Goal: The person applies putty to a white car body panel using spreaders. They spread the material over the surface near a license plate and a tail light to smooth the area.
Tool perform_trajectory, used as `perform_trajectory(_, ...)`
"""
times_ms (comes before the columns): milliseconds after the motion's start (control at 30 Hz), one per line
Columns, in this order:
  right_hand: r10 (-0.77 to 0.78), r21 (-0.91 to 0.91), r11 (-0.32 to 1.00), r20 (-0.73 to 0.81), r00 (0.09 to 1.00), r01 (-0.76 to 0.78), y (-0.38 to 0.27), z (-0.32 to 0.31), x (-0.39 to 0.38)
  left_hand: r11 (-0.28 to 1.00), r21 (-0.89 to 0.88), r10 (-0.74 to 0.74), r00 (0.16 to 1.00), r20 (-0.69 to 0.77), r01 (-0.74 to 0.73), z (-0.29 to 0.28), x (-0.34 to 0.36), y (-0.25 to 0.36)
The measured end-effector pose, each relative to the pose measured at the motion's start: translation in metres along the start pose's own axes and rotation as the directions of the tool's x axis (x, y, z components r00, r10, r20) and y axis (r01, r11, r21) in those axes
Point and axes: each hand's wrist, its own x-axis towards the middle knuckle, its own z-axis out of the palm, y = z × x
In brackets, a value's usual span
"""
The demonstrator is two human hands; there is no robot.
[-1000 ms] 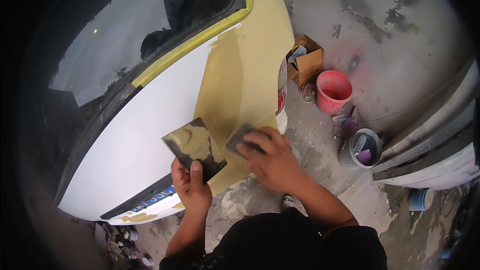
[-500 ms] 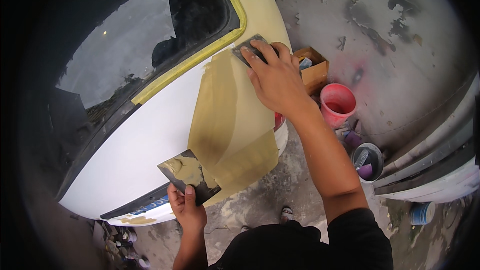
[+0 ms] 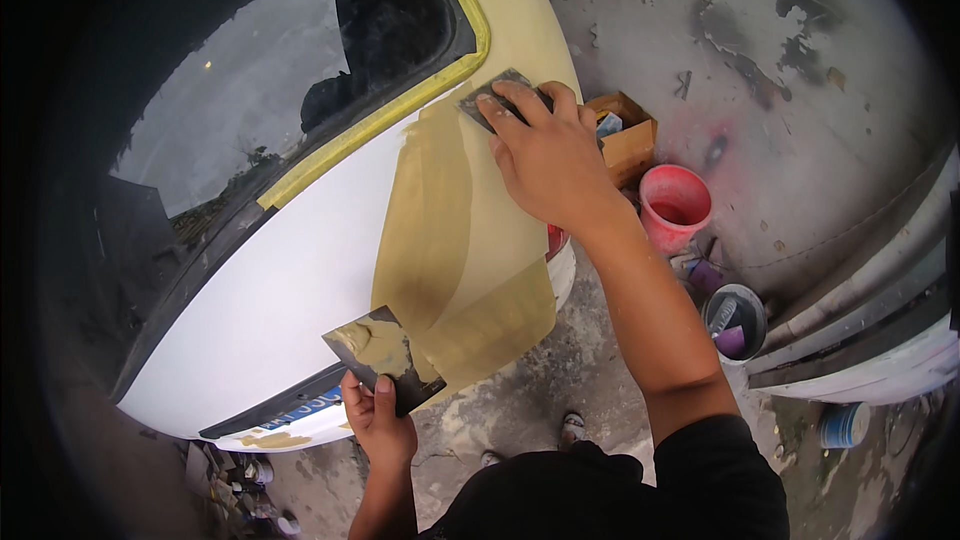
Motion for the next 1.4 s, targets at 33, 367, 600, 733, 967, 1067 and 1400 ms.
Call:
perform_trajectory(33, -0.004, 0.012, 1.000, -0.008, 1.000, 0.004, -0.002, 0.002, 0.003, 1.000, -0.004, -0.006, 1.000, -0.003, 0.006, 0.000, 0.000, -0.001)
perform_trajectory(367, 0.084, 0.032, 0.996, 0.058, 0.995, -0.086, -0.027, 0.010, -0.028, 0.999, 0.017, -0.035, 0.999, 0.023, 0.035, -0.008, 0.006, -0.003)
perform_trajectory(600, 0.206, 0.058, 0.975, 0.105, 0.973, -0.213, -0.048, 0.023, -0.068, 0.997, 0.028, -0.066, 0.997, 0.036, 0.065, -0.019, 0.013, -0.004)
perform_trajectory(733, 0.268, 0.089, 0.956, 0.116, 0.956, -0.279, -0.060, 0.036, -0.095, 0.996, 0.042, -0.083, 0.994, 0.077, 0.080, -0.030, 0.017, -0.005)
perform_trajectory(967, 0.396, 0.142, 0.899, 0.138, 0.908, -0.414, -0.090, 0.057, -0.135, 0.993, 0.064, -0.103, 0.986, 0.132, 0.095, -0.050, 0.022, -0.001)
perform_trajectory(1067, 0.447, 0.179, 0.866, 0.138, 0.884, -0.466, -0.101, 0.071, -0.153, 0.991, 0.083, -0.116, 0.981, 0.156, 0.104, -0.060, 0.025, 0.000)
perform_trajectory(1400, 0.594, 0.277, 0.737, 0.170, 0.786, -0.617, -0.144, 0.116, -0.201, 0.979, 0.179, -0.131, 0.974, 0.186, 0.097, -0.088, 0.034, 0.006)
